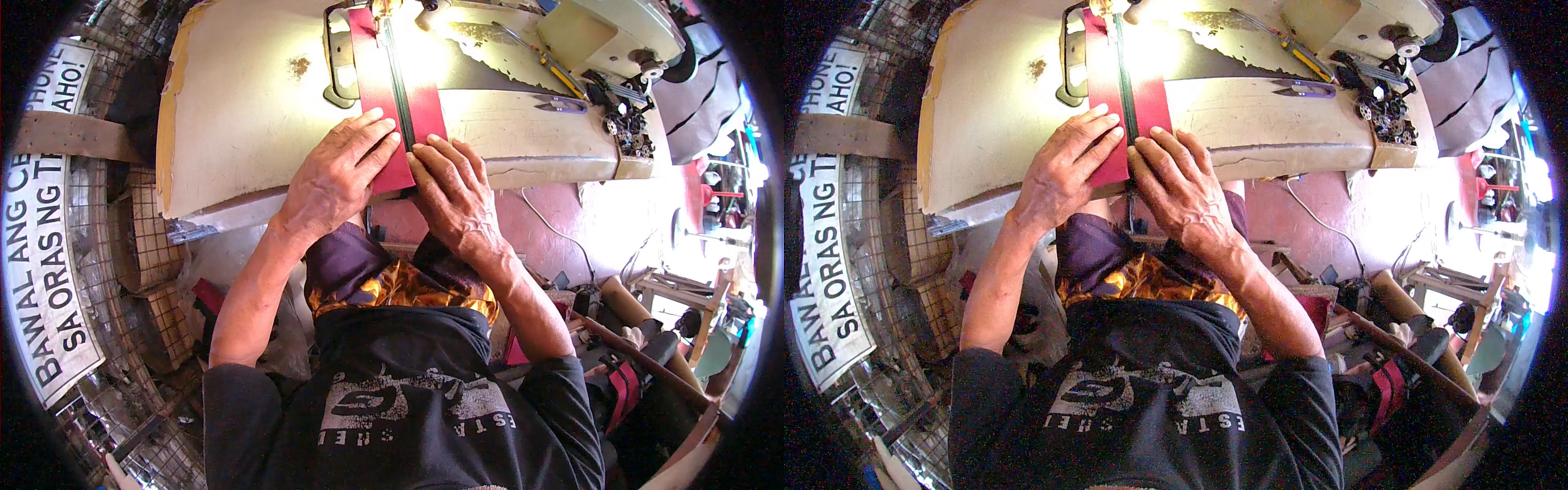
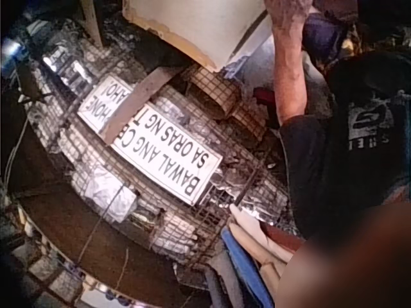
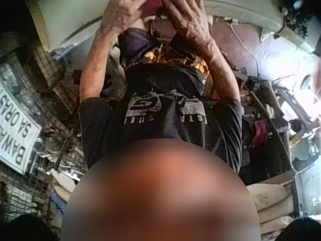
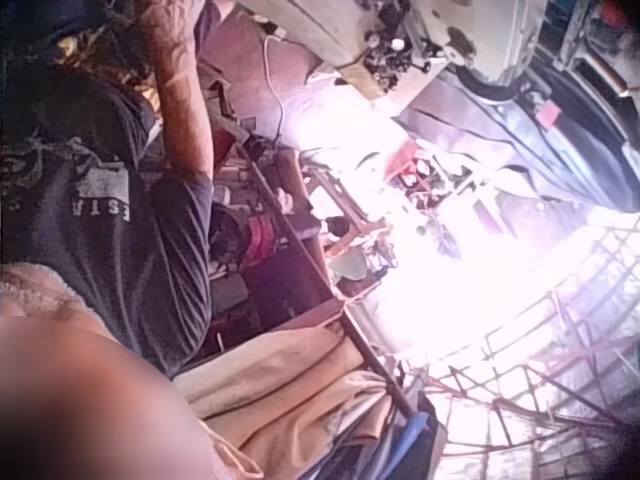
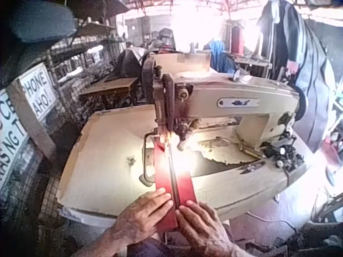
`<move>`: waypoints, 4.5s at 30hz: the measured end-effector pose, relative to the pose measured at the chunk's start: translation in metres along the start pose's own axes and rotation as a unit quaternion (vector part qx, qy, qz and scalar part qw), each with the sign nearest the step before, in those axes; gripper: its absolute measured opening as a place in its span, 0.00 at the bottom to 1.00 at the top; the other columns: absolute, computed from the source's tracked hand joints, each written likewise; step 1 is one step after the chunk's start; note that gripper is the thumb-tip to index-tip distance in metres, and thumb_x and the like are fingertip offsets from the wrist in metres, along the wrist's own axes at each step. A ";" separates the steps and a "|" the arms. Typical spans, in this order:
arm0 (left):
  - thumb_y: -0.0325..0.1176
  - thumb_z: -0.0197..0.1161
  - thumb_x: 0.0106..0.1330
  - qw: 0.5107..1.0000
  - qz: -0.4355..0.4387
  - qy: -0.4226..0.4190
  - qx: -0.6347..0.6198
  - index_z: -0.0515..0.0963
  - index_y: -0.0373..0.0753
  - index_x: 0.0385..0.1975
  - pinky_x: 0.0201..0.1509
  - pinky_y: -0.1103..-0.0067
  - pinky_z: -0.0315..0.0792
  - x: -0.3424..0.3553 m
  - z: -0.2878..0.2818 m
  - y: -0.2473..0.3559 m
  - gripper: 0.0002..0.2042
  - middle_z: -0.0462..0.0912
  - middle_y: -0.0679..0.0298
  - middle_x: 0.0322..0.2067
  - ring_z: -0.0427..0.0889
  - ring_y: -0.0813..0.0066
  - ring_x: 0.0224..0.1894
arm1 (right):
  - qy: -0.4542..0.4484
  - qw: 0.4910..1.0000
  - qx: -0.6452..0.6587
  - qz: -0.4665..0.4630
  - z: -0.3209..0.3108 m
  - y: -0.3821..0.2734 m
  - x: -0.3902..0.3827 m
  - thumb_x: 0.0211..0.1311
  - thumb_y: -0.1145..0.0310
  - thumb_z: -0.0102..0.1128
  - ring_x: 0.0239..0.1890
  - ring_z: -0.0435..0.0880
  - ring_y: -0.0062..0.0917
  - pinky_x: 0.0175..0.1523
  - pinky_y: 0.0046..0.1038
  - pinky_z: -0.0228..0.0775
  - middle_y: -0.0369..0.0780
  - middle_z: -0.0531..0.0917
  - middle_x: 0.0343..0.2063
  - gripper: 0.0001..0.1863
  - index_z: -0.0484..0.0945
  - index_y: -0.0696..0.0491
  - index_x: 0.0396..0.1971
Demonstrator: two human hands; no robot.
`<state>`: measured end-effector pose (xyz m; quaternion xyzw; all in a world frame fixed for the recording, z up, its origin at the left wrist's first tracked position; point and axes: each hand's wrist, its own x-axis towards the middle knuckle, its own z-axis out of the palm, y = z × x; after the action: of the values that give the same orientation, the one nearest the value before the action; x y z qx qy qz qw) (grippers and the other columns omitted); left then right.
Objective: Sewing zippers onto pink fabric strips using an industrial sewing machine.
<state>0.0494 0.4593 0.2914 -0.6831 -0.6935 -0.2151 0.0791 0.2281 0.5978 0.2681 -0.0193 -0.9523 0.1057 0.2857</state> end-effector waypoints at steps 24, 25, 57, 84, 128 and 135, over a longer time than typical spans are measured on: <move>0.39 0.66 0.66 0.998 0.004 0.000 0.063 0.81 0.37 0.51 0.58 0.64 0.71 0.044 -0.008 -0.024 0.18 0.80 0.58 0.46 0.78 0.58 0.48 | -0.127 0.990 0.031 -0.056 -0.031 0.009 0.020 0.56 0.66 0.56 0.65 0.72 0.45 0.71 0.48 0.63 0.45 0.75 0.64 0.30 0.75 0.58 0.61; 0.39 0.66 0.66 0.998 0.004 0.002 0.059 0.81 0.36 0.51 0.58 0.64 0.71 0.042 -0.009 -0.022 0.18 0.80 0.58 0.46 0.78 0.58 0.48 | -0.136 0.989 0.030 -0.054 -0.033 0.009 0.020 0.56 0.66 0.56 0.66 0.71 0.46 0.72 0.48 0.62 0.46 0.75 0.64 0.31 0.74 0.59 0.62; 0.38 0.66 0.65 0.998 -0.043 -0.037 0.039 0.77 0.36 0.58 0.65 0.61 0.66 0.051 -0.010 -0.036 0.22 0.79 0.54 0.54 0.75 0.57 0.58 | -0.138 0.988 0.058 -0.022 -0.025 0.029 0.048 0.51 0.68 0.63 0.66 0.71 0.44 0.72 0.48 0.60 0.45 0.75 0.64 0.33 0.76 0.58 0.61; 0.33 0.62 0.64 0.998 -0.001 -0.022 0.065 0.80 0.36 0.54 0.66 0.62 0.63 0.063 -0.004 -0.062 0.19 0.79 0.58 0.56 0.73 0.64 0.62 | -0.106 0.994 0.042 0.004 -0.003 0.053 0.088 0.57 0.65 0.60 0.66 0.73 0.35 0.73 0.43 0.59 0.39 0.79 0.61 0.27 0.78 0.53 0.59; 0.28 0.76 0.56 0.992 0.040 0.014 -0.116 0.84 0.42 0.42 0.58 0.65 0.77 0.060 -0.005 -0.078 0.14 0.84 0.64 0.44 0.83 0.60 0.51 | 0.010 0.995 0.060 0.080 0.004 0.046 0.081 0.55 0.76 0.67 0.53 0.82 0.41 0.59 0.41 0.74 0.46 0.83 0.47 0.15 0.82 0.60 0.44; 0.29 0.76 0.55 0.992 0.045 0.013 -0.120 0.84 0.42 0.43 0.57 0.65 0.77 0.061 -0.006 -0.079 0.15 0.84 0.64 0.44 0.83 0.60 0.50 | -0.008 0.995 0.060 0.083 0.004 0.047 0.081 0.54 0.76 0.68 0.54 0.82 0.41 0.61 0.42 0.74 0.46 0.83 0.48 0.16 0.82 0.60 0.44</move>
<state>-0.0325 0.5146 0.3069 -0.7154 -0.6301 -0.3015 0.0155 0.1574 0.6508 0.2988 -0.0807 -0.9416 0.1860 0.2688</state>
